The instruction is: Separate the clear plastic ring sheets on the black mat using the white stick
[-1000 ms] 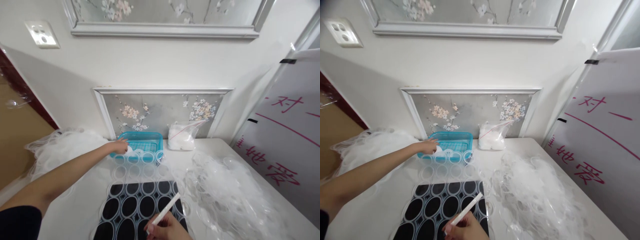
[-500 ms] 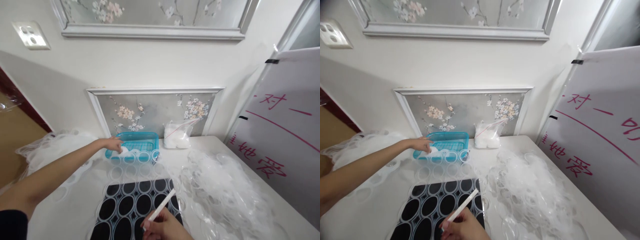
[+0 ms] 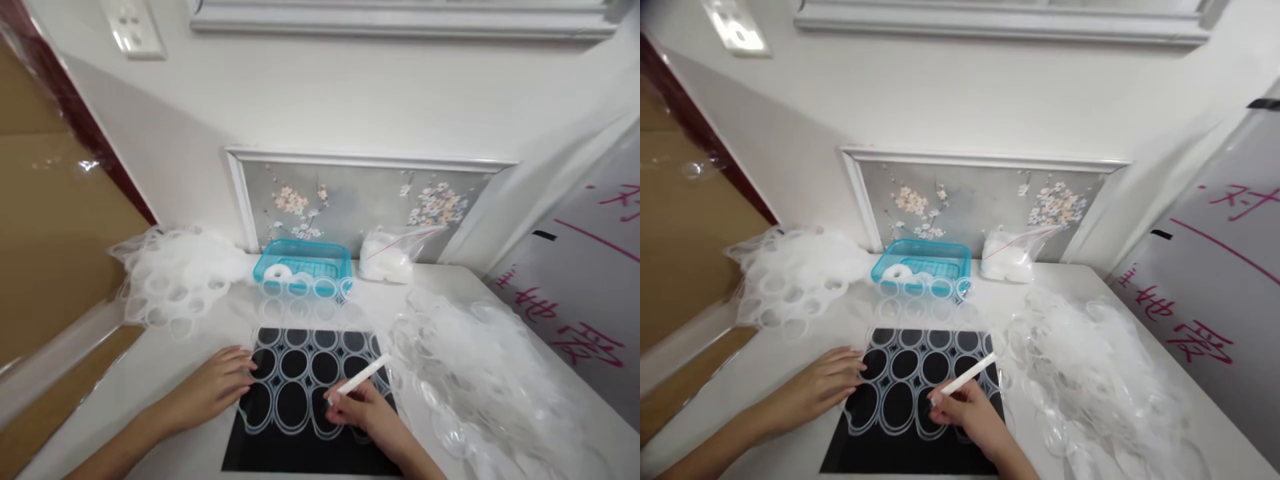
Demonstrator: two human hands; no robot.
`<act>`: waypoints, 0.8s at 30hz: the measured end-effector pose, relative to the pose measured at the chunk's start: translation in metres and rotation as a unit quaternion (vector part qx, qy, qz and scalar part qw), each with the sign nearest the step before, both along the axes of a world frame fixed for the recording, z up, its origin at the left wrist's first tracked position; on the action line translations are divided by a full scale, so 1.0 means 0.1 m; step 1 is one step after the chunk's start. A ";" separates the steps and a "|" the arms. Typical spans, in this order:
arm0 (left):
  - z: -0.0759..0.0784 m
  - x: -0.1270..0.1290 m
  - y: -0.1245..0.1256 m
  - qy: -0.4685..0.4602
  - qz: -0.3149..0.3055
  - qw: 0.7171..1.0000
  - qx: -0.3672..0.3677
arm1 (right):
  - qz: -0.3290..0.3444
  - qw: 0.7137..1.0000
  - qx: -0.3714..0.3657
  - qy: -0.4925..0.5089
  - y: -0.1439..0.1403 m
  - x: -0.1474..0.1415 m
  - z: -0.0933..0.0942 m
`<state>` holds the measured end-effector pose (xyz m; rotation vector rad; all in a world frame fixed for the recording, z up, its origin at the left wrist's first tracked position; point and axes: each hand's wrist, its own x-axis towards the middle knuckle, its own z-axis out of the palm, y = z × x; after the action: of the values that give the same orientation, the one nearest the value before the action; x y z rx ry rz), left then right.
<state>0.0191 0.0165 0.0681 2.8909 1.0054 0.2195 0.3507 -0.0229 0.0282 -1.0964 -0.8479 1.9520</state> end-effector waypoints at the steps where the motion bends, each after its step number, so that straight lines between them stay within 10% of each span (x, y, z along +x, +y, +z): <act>1: -0.07 0.01 -0.08 -0.010 -0.004 1.000 0.006 | -0.006 1.000 0.009 -0.012 -0.02 -0.02 -0.01; 11: -0.42 0.10 -0.31 -0.065 -0.064 0.995 0.029 | -0.063 0.950 0.205 -0.227 -0.21 -0.28 0.01; 24: -0.54 0.13 -0.48 -0.064 -0.036 0.994 0.083 | 0.077 0.880 0.361 -0.300 0.47 -1.11 -0.03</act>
<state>0.0320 -0.0311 0.0140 3.0077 0.9015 0.4999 0.2397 0.0237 0.0253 -1.1728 -1.8582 1.1803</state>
